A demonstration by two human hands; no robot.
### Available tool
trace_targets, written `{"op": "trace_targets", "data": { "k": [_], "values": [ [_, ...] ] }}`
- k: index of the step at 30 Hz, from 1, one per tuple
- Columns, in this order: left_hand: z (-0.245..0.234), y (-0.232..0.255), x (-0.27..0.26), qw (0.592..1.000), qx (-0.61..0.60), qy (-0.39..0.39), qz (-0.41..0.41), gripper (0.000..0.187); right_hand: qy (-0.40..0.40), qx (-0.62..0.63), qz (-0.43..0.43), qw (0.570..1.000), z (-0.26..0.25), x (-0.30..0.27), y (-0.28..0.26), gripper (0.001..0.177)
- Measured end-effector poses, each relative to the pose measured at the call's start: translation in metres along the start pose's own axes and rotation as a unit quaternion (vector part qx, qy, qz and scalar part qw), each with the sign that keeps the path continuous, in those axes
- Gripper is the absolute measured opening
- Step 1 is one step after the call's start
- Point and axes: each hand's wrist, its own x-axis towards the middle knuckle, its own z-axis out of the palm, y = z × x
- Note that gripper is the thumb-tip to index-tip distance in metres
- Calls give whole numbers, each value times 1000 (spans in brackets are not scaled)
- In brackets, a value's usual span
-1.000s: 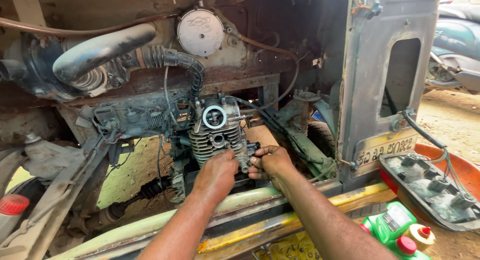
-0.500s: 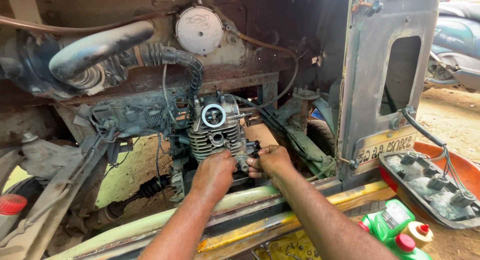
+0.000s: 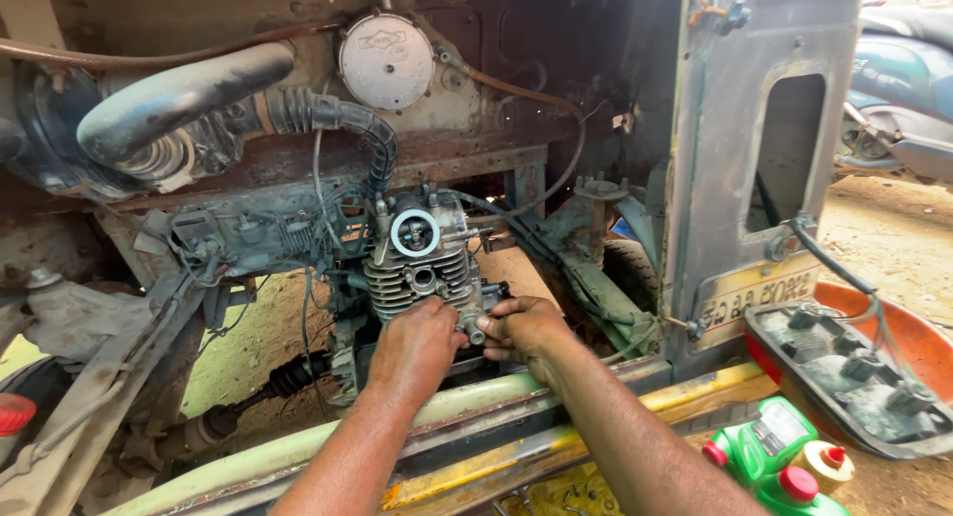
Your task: The person works on a small engine mounted in an auto-rickshaw, holding small fasteners in one hand while threading them into the engine by hand. They then wipe a metal part with a cloth, assemble a component with a socket extension on the ground, and return to tighten fittings on the engine.
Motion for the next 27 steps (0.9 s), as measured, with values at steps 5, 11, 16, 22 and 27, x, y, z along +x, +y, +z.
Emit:
{"op": "trace_targets", "data": {
  "k": [5,11,16,22,27],
  "values": [
    [10,-10,1,999,19,14,22,17,33,4,-1,999,5,0,-5,31],
    [6,-6,-2,995,8,42,85,8,-1,6,-11,1000,0,0,3,17],
    [14,-13,-3,1000,16,17,17,17,14,-25,5,1000,4,1,-1,29],
    [13,-8,-4,991,60,30,114,6,-28,7,8,1000,-1,8,7,19],
    [8,-6,-1,996,31,46,70,10,13,-38,-2,999,4,4,1,27]
  ]
}}
